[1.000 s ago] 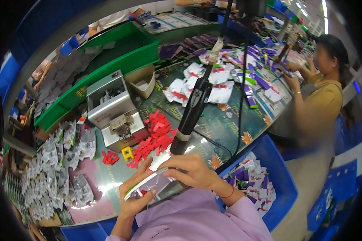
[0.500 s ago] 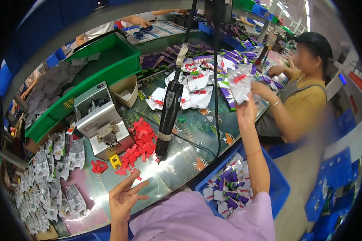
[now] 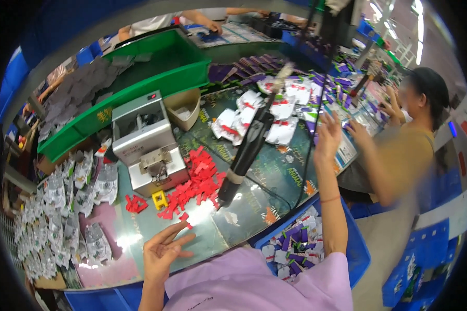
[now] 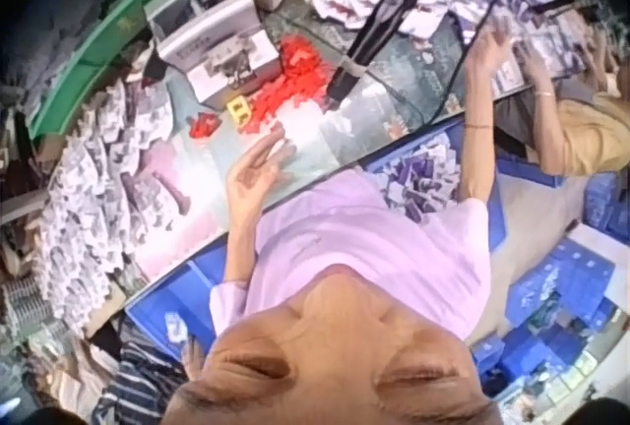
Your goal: The person assembles plastic components by inserting small red plastic inserts into white plastic housings, then secures them using a handheld pneumatic tool.
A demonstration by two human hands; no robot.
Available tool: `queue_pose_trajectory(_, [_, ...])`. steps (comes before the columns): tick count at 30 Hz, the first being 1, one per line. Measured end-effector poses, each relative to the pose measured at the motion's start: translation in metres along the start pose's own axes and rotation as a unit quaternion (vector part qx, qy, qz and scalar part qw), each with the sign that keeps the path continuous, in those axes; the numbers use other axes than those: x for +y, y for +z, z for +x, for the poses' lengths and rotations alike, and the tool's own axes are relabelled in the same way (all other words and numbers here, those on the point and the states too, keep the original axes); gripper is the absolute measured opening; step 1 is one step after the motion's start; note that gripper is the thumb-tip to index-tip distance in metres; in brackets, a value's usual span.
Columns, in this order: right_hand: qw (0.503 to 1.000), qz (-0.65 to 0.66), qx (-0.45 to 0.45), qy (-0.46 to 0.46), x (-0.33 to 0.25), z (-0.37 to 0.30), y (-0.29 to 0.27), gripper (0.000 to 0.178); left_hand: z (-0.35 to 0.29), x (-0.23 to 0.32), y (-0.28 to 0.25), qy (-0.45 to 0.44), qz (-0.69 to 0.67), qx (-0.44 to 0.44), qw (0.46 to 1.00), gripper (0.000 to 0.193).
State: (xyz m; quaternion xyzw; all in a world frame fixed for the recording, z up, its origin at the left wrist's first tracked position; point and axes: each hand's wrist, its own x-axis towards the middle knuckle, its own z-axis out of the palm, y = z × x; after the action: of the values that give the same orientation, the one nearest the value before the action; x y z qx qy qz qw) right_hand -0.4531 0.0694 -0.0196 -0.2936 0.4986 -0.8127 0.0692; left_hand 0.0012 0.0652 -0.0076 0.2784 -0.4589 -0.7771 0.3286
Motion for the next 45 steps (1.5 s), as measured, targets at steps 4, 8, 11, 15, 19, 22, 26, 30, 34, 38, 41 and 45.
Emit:
queue_pose_trajectory(4, [0.933,-0.246,-0.019,-0.264,-0.043,-0.039,0.013,0.033,-0.004,-0.004,-0.016,0.003,0.014,0.043,0.999,0.042])
queue_pose_trajectory(8, [0.938,-0.116,0.061,-0.320,-0.090,-0.109,0.069,0.034,-0.009,0.001,-0.019,0.011,0.000,-0.020,1.000,0.041])
queue_pose_trajectory(11, [0.918,-0.157,-0.117,-0.345,-0.085,-0.153,0.078,0.035,-0.020,0.006,-0.022,0.026,0.014,0.011,1.000,0.038])
queue_pose_trajectory(15, [0.808,-0.116,-0.360,-0.453,-0.087,-0.191,0.128,0.024,-0.036,0.003,-0.036,0.099,0.083,0.078,0.988,0.032])
queue_pose_trajectory(19, [0.779,-0.142,-0.473,-0.385,-0.077,-0.212,0.148,0.027,-0.060,0.009,-0.057,0.100,0.196,0.239,0.946,0.022])
queue_pose_trajectory(22, [0.756,-0.167,-0.525,-0.352,-0.077,-0.220,0.154,0.037,-0.079,0.007,-0.076,0.146,0.399,0.367,0.828,0.016])
queue_pose_trajectory(26, [0.724,-0.182,-0.554,-0.368,-0.076,-0.226,0.160,0.037,-0.091,0.005,-0.094,0.194,0.611,0.461,0.614,0.014])
queue_pose_trajectory(30, [0.706,-0.183,-0.575,-0.372,-0.076,-0.231,0.161,0.037,-0.085,0.000,-0.103,0.166,0.652,0.487,0.557,0.014])
queue_pose_trajectory(34, [0.707,-0.175,-0.580,-0.364,-0.074,-0.236,0.162,0.037,-0.086,-0.007,-0.113,0.181,0.670,0.468,0.547,0.013])
queue_pose_trajectory(38, [0.724,-0.164,-0.577,-0.341,-0.071,-0.240,0.162,0.031,-0.089,-0.005,-0.102,0.268,0.646,0.429,0.572,0.015])
queue_pose_trajectory(41, [0.778,-0.142,-0.578,-0.199,-0.066,-0.244,0.165,0.029,-0.091,-0.008,-0.079,0.308,0.630,0.378,0.605,0.017])
queue_pose_trajectory(45, [0.805,0.019,-0.535,0.257,-0.062,-0.251,0.177,0.044,-0.088,-0.015,-0.057,0.359,0.626,0.260,0.641,0.026])
